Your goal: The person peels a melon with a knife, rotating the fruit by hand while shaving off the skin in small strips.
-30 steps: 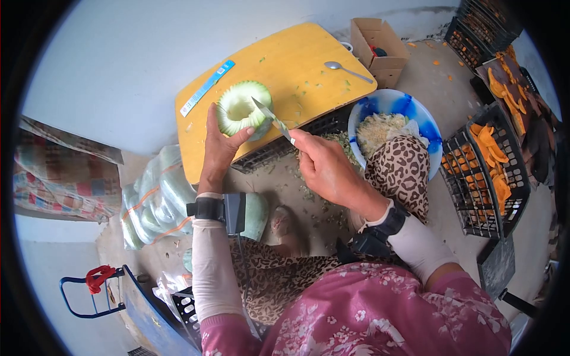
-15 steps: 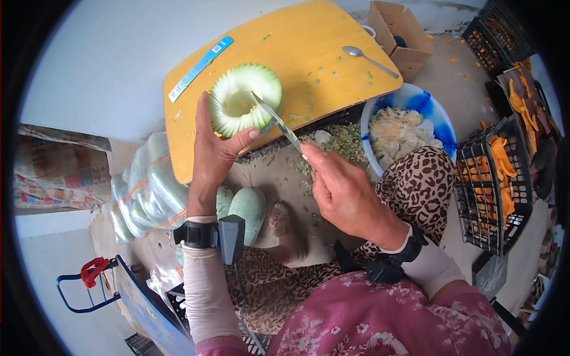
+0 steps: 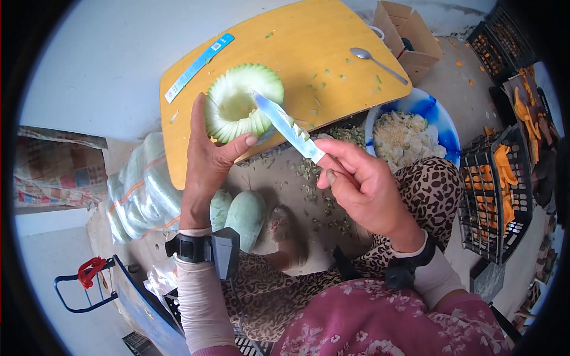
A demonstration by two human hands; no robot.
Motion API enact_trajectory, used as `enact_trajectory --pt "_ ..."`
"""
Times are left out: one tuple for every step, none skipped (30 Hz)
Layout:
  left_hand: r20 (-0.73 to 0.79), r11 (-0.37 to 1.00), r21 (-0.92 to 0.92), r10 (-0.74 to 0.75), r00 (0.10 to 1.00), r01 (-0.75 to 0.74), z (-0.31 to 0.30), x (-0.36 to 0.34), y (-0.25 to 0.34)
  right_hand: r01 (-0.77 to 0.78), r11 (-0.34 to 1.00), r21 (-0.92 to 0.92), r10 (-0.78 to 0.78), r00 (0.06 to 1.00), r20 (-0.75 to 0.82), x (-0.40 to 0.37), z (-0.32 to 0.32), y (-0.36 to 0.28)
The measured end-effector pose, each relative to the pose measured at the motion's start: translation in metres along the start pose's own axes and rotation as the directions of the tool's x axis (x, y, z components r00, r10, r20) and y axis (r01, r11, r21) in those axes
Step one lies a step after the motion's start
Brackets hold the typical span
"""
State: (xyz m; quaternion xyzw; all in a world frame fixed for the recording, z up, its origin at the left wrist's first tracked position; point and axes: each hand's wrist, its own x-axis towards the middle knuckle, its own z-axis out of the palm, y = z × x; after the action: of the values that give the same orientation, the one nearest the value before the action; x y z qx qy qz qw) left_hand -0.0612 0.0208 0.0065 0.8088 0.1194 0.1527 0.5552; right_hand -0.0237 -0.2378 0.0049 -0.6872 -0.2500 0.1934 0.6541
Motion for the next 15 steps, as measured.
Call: enact_trajectory --pt "-0.001 1.000 0.002 -0.004 1.000 0.004 0.000 0.000 0.000 0.045 0.994 -0.095 -0.046 0.999 -0.007 -0.001 0.002 0.000" --pt "-0.001 1.000 0.005 -0.007 1.000 0.007 0.000 0.000 0.000 0.128 0.976 -0.175 -0.133 0.991 -0.017 -0.001 0.005 0.001" --pt "-0.001 1.000 0.007 -0.009 1.000 0.009 -0.001 0.000 0.001 0.208 0.944 -0.256 -0.220 0.975 -0.021 -0.002 0.008 0.002" --pt "-0.003 1.000 0.007 -0.005 1.000 0.005 -0.001 0.000 -0.001 0.282 0.899 -0.335 -0.305 0.952 -0.018 -0.003 0.010 0.002" --pt "-0.004 1.000 0.007 -0.002 1.000 0.002 -0.001 0.000 -0.003 0.304 0.878 -0.369 -0.331 0.944 -0.009 -0.004 0.012 0.001" --pt "-0.005 1.000 0.006 0.001 1.000 -0.001 -0.001 0.001 -0.004 0.297 0.871 -0.393 -0.323 0.946 -0.002 -0.006 0.013 -0.001" --pt "-0.003 1.000 0.010 -0.003 1.000 0.003 0.000 0.001 -0.003 0.290 0.862 -0.416 -0.317 0.949 0.006 -0.008 0.014 -0.003" --pt "-0.001 1.000 0.015 -0.006 1.000 0.006 0.000 0.001 0.000 0.284 0.853 -0.438 -0.310 0.951 0.013 -0.010 0.015 -0.004" --pt "0.000 1.000 0.019 -0.010 1.000 0.010 0.000 0.000 0.001 0.282 0.848 -0.448 -0.317 0.949 -0.003 -0.011 0.016 -0.005" --pt "-0.004 1.000 0.029 -0.006 1.000 0.006 0.000 0.000 0.000 0.280 0.844 -0.459 -0.324 0.946 -0.020 -0.012 0.018 -0.005" --pt "-0.007 0.999 0.039 -0.001 1.000 0.002 -0.001 0.001 -0.001 0.277 0.838 -0.469 -0.332 0.943 -0.036 -0.012 0.020 -0.005" --pt "-0.010 0.999 0.047 0.004 1.000 -0.004 -0.001 0.001 -0.003 0.288 0.848 -0.446 -0.336 0.941 -0.032 -0.011 0.021 -0.006" --pt "-0.014 0.998 0.067 0.005 1.000 -0.004 -0.002 0.001 -0.005 0.297 0.855 -0.424 -0.341 0.939 -0.029 -0.009 0.021 -0.005" --pt "-0.018 0.996 0.087 0.008 1.000 -0.006 -0.003 0.002 -0.007 0.308 0.862 -0.404 -0.348 0.937 -0.028 -0.007 0.022 -0.005" --pt "-0.022 0.994 0.107 0.011 1.000 -0.008 -0.003 0.003 -0.007 0.315 0.859 -0.403 -0.357 0.934 -0.030 -0.003 0.023 -0.004"
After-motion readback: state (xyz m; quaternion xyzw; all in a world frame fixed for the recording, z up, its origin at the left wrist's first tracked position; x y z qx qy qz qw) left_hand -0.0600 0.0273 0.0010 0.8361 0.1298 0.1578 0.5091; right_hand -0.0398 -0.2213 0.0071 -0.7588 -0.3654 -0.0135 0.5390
